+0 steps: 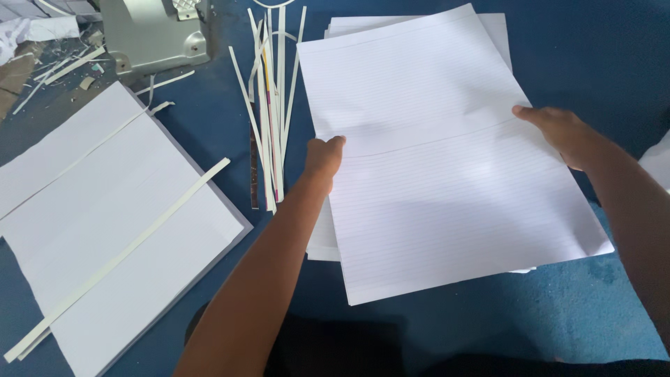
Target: The person folds lined paper sheets in half, places white plastic strips across the center, and stacks the folded sheets on top of the strips. The person repeats this process with multiple sheets and strips, building a stack of prepared paper bundles.
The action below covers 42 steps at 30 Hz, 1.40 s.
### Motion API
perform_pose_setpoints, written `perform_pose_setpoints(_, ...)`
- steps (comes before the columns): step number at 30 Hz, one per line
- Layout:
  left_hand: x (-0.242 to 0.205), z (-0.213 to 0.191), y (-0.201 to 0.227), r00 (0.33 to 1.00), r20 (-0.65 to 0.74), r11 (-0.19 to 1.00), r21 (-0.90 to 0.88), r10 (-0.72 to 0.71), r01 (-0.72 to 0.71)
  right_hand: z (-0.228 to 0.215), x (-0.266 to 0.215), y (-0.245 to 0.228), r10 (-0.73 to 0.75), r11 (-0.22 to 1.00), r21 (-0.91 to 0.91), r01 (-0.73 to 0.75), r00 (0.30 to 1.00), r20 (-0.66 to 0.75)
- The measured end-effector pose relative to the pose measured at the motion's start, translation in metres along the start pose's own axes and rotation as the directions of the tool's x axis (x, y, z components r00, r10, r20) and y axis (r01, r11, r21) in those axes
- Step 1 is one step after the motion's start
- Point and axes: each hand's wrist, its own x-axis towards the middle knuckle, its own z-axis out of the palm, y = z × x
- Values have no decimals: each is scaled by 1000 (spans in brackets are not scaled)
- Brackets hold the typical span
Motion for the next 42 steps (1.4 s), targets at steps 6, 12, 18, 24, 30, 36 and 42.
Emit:
perform_pose_setpoints(6, 30, 15, -24, 976, -120, 952, 269, 184, -146, 3, 17, 7, -67, 997, 36, 64, 995, 70)
perform_pose_setpoints(12, 11, 18, -24, 909, -156, 818, 514, 386, -259, 4, 23, 8, -163, 981, -94, 167, 986, 46)
perform_pose_setpoints(18, -27, 18, 0, 898, -138, 794, 536, 418, -288, -2, 9, -1, -192, 977, -86, 195, 980, 42)
perform_pose_setpoints(24, -29, 15, 5, 913, -155, 844, 463, 377, -270, -4, 17, -4, -48, 999, -6, 48, 998, 41)
perform_pose_setpoints(30, -27, 14, 2, 916, -168, 866, 423, 365, -268, -4, 27, -6, -30, 999, -20, 31, 998, 47)
perform_pose_setpoints(36, -36, 14, 9, 920, -167, 868, 425, 355, -258, -7, 10, -15, -127, 991, -42, 127, 992, 1)
perform_pose_setpoints(42, -44, 11, 23, 869, -155, 834, 401, 471, -380, -19, -26, -34, -167, 983, -97, 159, 982, -90)
